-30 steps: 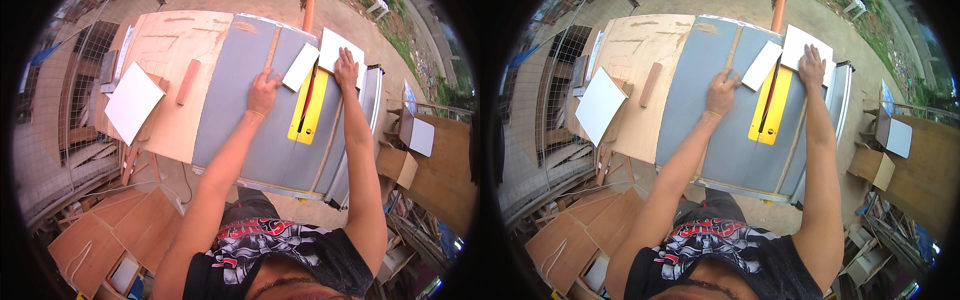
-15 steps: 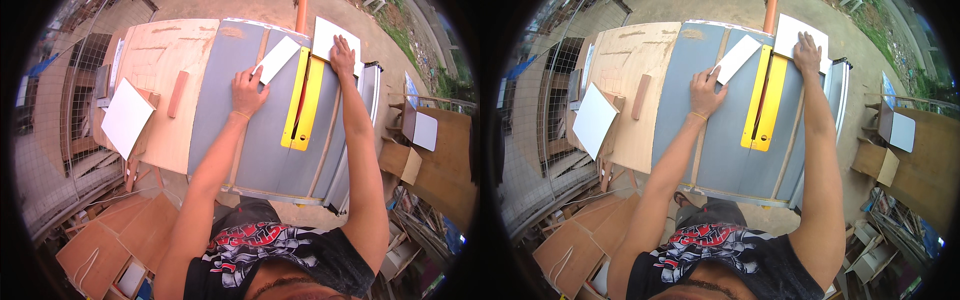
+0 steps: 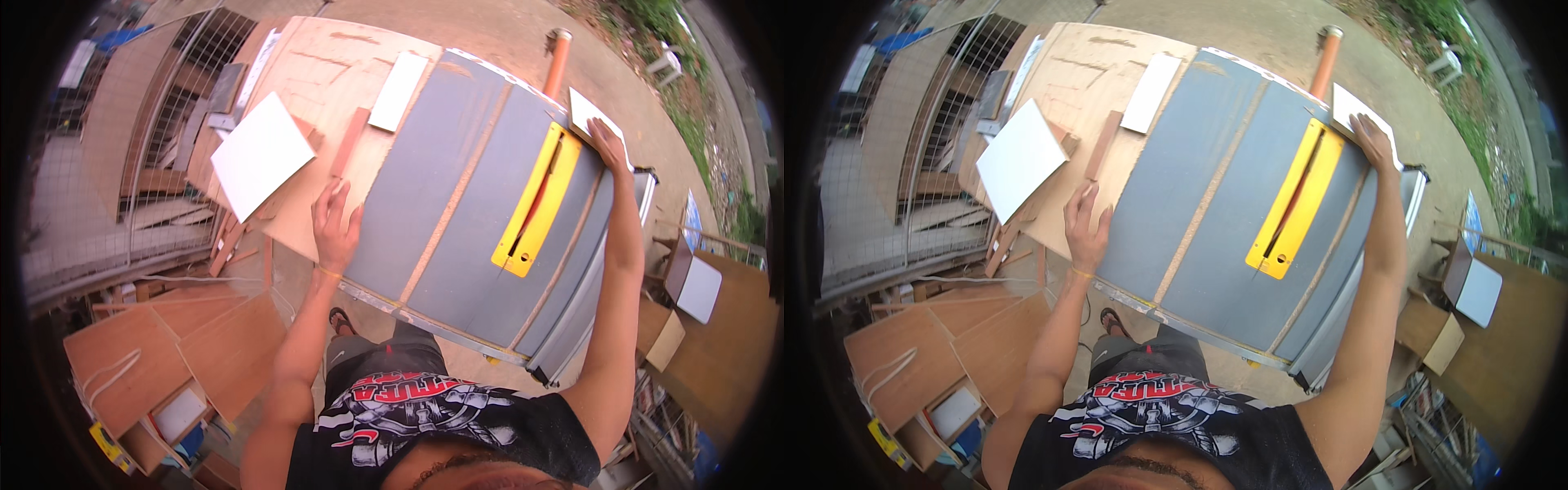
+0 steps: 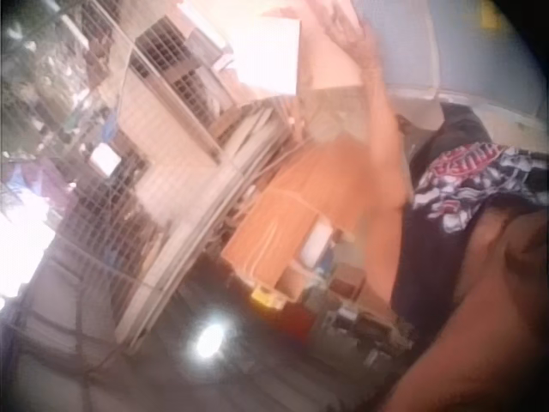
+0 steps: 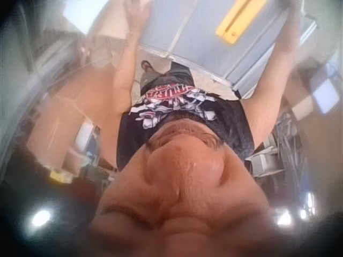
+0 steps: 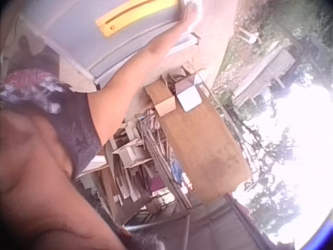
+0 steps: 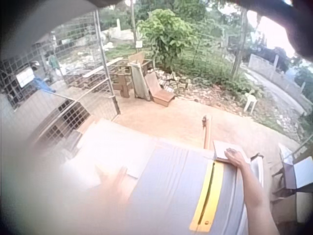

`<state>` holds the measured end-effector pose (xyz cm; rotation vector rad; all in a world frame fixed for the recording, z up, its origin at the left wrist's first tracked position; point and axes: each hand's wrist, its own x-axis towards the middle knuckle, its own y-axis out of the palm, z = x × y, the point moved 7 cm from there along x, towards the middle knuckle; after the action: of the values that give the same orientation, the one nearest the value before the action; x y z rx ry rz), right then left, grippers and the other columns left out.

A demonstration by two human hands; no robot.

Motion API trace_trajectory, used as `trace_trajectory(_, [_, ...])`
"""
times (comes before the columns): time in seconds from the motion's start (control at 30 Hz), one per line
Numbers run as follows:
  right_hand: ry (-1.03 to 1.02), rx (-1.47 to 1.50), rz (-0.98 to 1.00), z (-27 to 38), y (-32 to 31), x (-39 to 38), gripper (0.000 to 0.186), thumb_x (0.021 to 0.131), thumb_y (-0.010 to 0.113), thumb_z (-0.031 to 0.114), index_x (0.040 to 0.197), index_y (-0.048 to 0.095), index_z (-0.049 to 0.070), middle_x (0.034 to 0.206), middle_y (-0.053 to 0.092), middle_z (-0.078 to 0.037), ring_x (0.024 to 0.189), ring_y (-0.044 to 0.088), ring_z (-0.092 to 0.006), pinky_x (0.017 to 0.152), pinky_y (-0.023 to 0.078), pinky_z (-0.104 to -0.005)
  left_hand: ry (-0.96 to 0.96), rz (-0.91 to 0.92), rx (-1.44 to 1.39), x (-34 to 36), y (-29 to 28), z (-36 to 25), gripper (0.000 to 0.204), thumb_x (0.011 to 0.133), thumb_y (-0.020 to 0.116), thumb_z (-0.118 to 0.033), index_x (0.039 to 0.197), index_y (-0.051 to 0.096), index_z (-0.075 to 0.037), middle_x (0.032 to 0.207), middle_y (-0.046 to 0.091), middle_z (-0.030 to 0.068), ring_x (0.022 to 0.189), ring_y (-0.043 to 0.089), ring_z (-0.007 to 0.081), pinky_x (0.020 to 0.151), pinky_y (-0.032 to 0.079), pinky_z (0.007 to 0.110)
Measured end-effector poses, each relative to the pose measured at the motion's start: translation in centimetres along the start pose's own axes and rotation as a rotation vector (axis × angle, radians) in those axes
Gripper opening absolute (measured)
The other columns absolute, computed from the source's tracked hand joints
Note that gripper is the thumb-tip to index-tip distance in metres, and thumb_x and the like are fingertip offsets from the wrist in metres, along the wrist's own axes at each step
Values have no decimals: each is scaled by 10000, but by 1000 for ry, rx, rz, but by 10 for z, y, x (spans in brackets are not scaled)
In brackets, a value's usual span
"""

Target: The person uses a table saw to cut several pieces of white and reddish-brown wood. They feed each piece through the saw blade, then stack the cut pieces on the table.

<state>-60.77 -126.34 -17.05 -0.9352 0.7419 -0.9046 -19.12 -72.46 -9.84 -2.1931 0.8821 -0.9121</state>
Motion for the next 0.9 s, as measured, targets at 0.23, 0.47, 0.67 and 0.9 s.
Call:
trace_trajectory(0.23, [-171, -253, 44, -2, -14, -28, 572, 971, 702, 190, 1498, 533, 50, 1318, 685, -261, 1191, 665, -451, 1011, 539, -507, -1246, -32, -395, -285, -36, 172, 392, 1076, 561, -324, 1342, 659, -54, 1404, 615, 103, 1202, 619, 263, 1021, 502, 390])
trace_trajectory(0.47, [-191, -458, -139, 42, -64, -29, 306, 1016, 567, 192, 1252, 620, 4, 1014, 726, -322, 972, 702, -501, 848, 537, -588, -1630, -81, -1706, -284, 155, 170, 617, 1080, 418, -518, 1515, 519, -92, 1486, 600, 117, 1328, 582, 297, 1166, 426, 481])
trace_trajectory(0.67, [-163, -376, -340, 120, -140, -81, 317, 1055, 570, 343, 1136, 630, 43, 925, 720, -312, 894, 702, -506, 747, 513, -594, -1500, -70, -1662, -243, 137, 156, 623, 1082, 443, -555, 1435, 595, -65, 1388, 664, 122, 1290, 603, 342, 1121, 481, 490])
trace_trajectory(0.9, [-484, -164, -433, 322, -96, -139, 246, 1006, 709, 205, 1212, 664, 79, 1011, 761, -229, 894, 754, -424, 724, 570, -506, -1601, 152, -1889, -259, 176, 137, 552, 1090, 479, -520, 1398, 616, -82, 1293, 682, 121, 1157, 645, 311, 959, 542, 469])
